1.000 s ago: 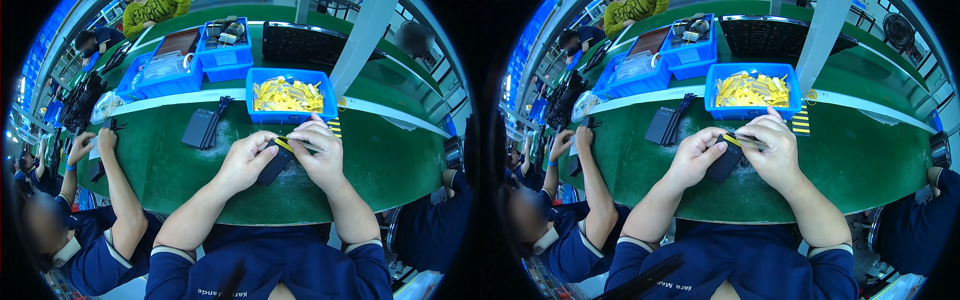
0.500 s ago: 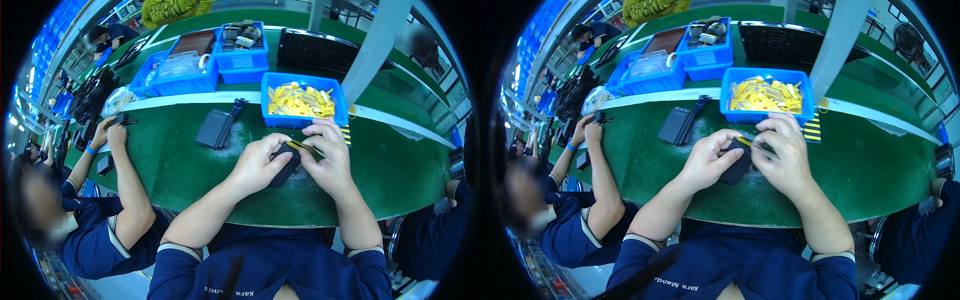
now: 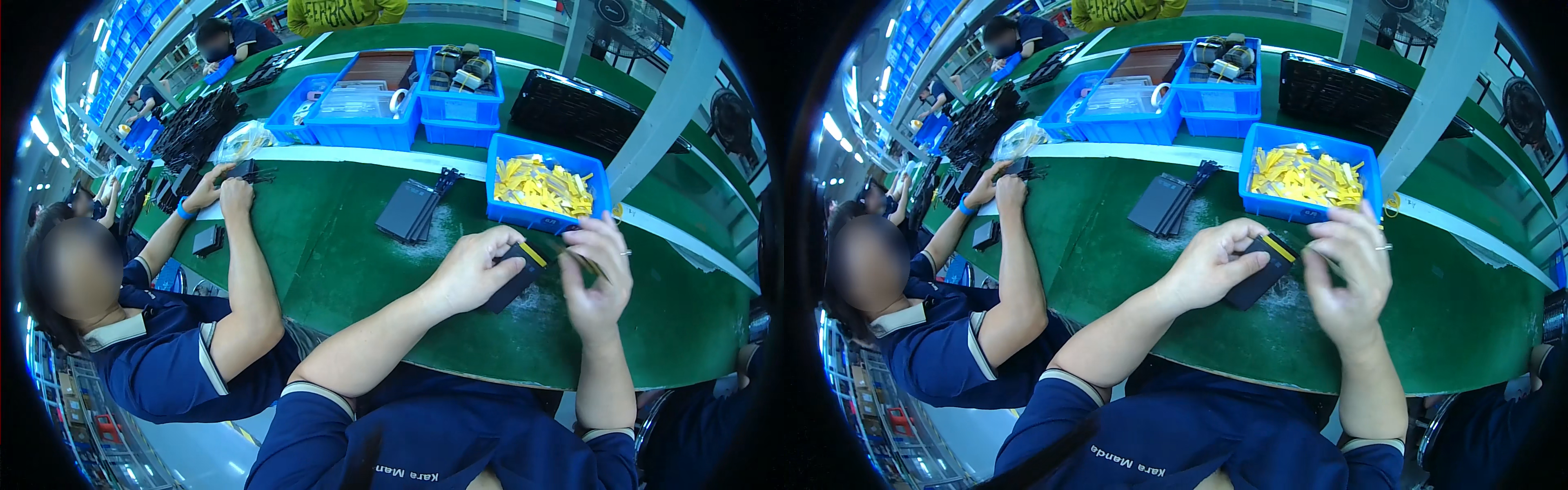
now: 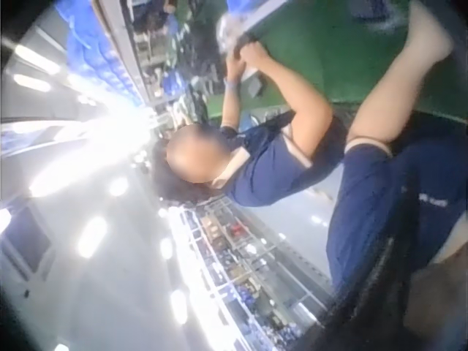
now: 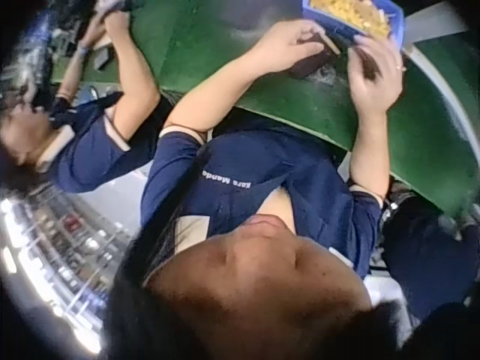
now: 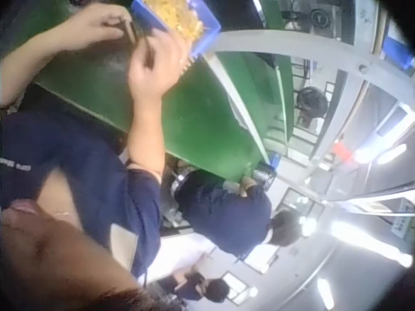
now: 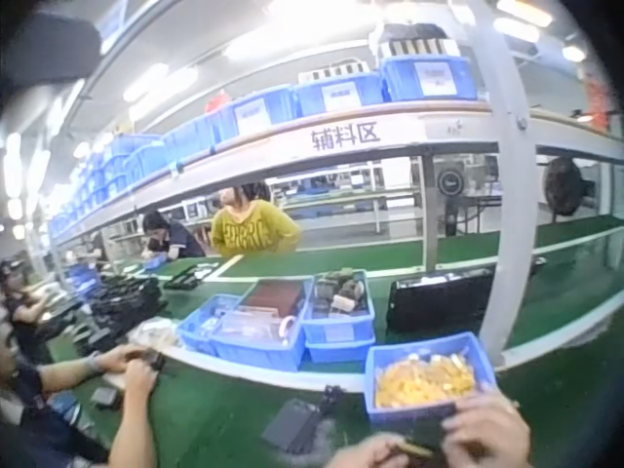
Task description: The person sits at a green workbench in a factory setting, repeatedly picking up small black rectangular electronic components. They peel yellow adhesive strips from a blue bin and apply them to the components, then place the finished items into a stack.
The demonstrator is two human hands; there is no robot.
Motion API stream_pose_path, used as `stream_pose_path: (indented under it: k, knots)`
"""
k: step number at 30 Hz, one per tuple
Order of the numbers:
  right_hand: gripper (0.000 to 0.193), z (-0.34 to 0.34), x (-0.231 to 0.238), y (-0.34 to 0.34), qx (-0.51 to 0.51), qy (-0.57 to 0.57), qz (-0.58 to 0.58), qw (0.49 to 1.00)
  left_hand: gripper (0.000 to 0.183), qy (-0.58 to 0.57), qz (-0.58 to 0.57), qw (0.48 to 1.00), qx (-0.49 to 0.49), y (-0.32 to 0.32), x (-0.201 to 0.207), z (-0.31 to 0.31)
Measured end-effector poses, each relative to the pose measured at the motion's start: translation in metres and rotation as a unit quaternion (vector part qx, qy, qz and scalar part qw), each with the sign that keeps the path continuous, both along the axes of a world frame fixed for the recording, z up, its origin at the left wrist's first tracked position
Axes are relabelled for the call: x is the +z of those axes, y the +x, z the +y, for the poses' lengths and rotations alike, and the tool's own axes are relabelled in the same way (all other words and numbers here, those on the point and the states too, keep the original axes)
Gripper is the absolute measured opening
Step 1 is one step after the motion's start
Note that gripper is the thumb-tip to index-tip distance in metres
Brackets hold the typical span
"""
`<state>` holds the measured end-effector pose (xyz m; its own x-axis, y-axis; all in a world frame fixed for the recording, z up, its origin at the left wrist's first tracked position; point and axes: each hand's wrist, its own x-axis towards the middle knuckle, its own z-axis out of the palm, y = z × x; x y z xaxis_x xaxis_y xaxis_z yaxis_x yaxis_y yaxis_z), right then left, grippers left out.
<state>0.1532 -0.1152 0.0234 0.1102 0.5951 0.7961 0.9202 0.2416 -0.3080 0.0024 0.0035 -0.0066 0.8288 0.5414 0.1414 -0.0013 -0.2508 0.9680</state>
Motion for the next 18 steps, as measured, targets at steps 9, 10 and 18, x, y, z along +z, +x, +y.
stream_pose_path:
  k: [9,10,18]
  knots:
    - [0.025,0.005,-0.006,-0.015,0.032,-0.028,-0.008,0.999,0.026,-0.038,-0.016,0.999,-0.021,-0.003,-0.002,0.004]
    - [0.025,0.004,-0.006,-0.014,0.025,-0.026,-0.006,0.999,0.027,0.011,-0.022,1.0,-0.009,-0.003,0.001,0.002]
    - [0.022,0.002,0.002,-0.005,0.049,-0.029,-0.051,0.997,0.029,0.082,-0.032,0.996,0.008,-0.006,0.02,-0.007]
